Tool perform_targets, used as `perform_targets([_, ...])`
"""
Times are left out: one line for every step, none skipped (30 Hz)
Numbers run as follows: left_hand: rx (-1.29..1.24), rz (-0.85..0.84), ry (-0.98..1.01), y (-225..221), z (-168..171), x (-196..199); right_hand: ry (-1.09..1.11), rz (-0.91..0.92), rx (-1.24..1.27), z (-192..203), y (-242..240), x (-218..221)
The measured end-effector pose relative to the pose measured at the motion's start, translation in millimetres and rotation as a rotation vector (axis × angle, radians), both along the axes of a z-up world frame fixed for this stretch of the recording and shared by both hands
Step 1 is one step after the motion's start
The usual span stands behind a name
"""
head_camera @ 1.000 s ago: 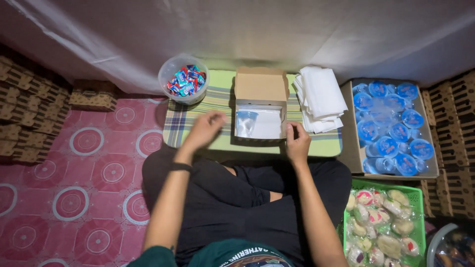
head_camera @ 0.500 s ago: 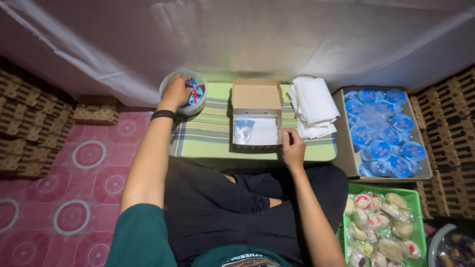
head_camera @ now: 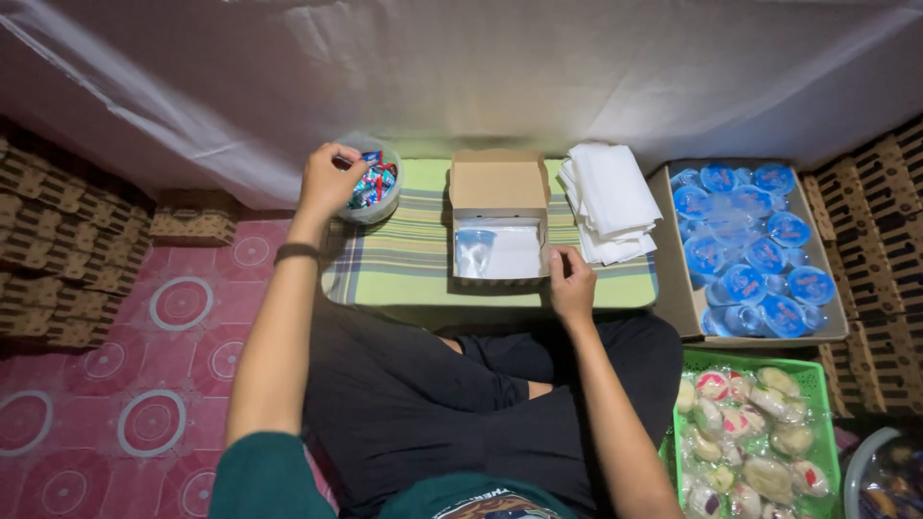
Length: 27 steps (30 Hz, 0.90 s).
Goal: A person is manually assembling and packing snack boxes with water cups and various food items.
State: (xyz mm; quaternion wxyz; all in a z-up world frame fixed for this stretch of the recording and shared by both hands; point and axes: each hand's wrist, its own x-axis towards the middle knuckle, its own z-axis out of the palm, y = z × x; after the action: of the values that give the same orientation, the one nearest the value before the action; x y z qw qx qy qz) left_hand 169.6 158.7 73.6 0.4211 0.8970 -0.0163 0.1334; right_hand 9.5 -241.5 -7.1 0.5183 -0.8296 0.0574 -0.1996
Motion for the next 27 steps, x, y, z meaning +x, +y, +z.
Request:
perform_targets([-0.155,0.0,-0.002,-4,7,-7,-0.011,0.002,0.012,1,1,1])
perform_targets([-0.152,-0.001,-0.004,-14,12,-20,-0.014,0.001,0.016,1,0,3])
perform_targets([-0.334,-0.019,0.005,-23,18,-33,-0.057,-0.026,0.066,1,0,5])
perform_targets([-0.516,-0.038,0.015,-32,24,-47,-0.1,-0.053,0.117,1,0,7])
perform_targets([-0.516,-0.037,0.013,-44,28,-61,-0.102,-0.051,0.116,12,4,4])
perform_targets([-0.592,-0.065,0.013,-55,32,-74,-0.197,-0.088,0.014,23,8,0])
perform_targets([-0.669,-0.09,0.015,-68,36,-88,-0.289,-0.123,-0.09,34,12,-3])
perform_targets([-0.672,-0.087,0.014,-79,33,-92,-0.288,-0.119,-0.092,49,19,-3])
perform_targets([-0.725,-0.093,0.014,-90,29,-100,-0.378,-0.035,-0.09,61,27,-7])
perform_targets([-0.778,-0.099,0.014,-101,25,-107,-0.467,0.049,-0.087,74,35,-11])
perform_targets([-0.778,-0.102,0.019,-113,15,-112,-0.464,0.046,-0.087,79,43,-11])
perform_targets([-0.786,-0.114,0.042,-125,5,-117,-0.495,0.119,-0.115,84,51,-11])
perform_targets([-0.796,-0.129,0.061,-137,-4,-120,-0.53,0.193,-0.144,91,58,-10])
perform_targets([-0.797,-0.134,0.061,-148,-5,-126,-0.53,0.188,-0.146,100,64,-11])
perform_targets([-0.808,-0.159,0.057,-159,-6,-132,-0.519,0.244,-0.167,110,71,-13])
perform_targets([-0.819,-0.183,0.052,-170,-7,-138,-0.508,0.299,-0.189,120,78,-14])
perform_targets([-0.821,-0.184,0.049,-174,-9,-141,-0.51,0.3,-0.191,117,79,-15])
perform_targets([-0.773,-0.203,0.035,-179,-12,-144,-0.499,0.303,-0.182,115,80,-15])
perform_targets([-0.722,-0.222,0.021,-182,-14,-147,-0.49,0.306,-0.171,113,82,-15])
perform_targets([-0.722,-0.222,0.018,-183,-11,-148,-0.493,0.307,-0.171,111,82,-14])
perform_targets([-0.713,-0.235,0.049,-185,-9,-153,-0.486,0.289,-0.152,109,82,-16])
perform_targets([-0.704,-0.248,0.081,-187,-8,-157,-0.478,0.272,-0.133,106,82,-17])
perform_targets([-0.705,-0.249,0.083,-187,-5,-159,-0.476,0.271,-0.134,103,80,-18])
perform_targets([-0.673,-0.26,0.09,-186,-3,-161,-0.438,0.266,-0.089,101,78,-18])
perform_targets([-0.64,-0.271,0.096,-185,0,-162,-0.402,0.262,-0.044,99,76,-18])
perform_targets([-0.641,-0.271,0.096,-183,-9,-160,-0.401,0.262,-0.044,95,74,-17])
perform_targets([-0.645,-0.247,0.106,-180,-18,-156,-0.335,0.263,0.064,92,72,-15])
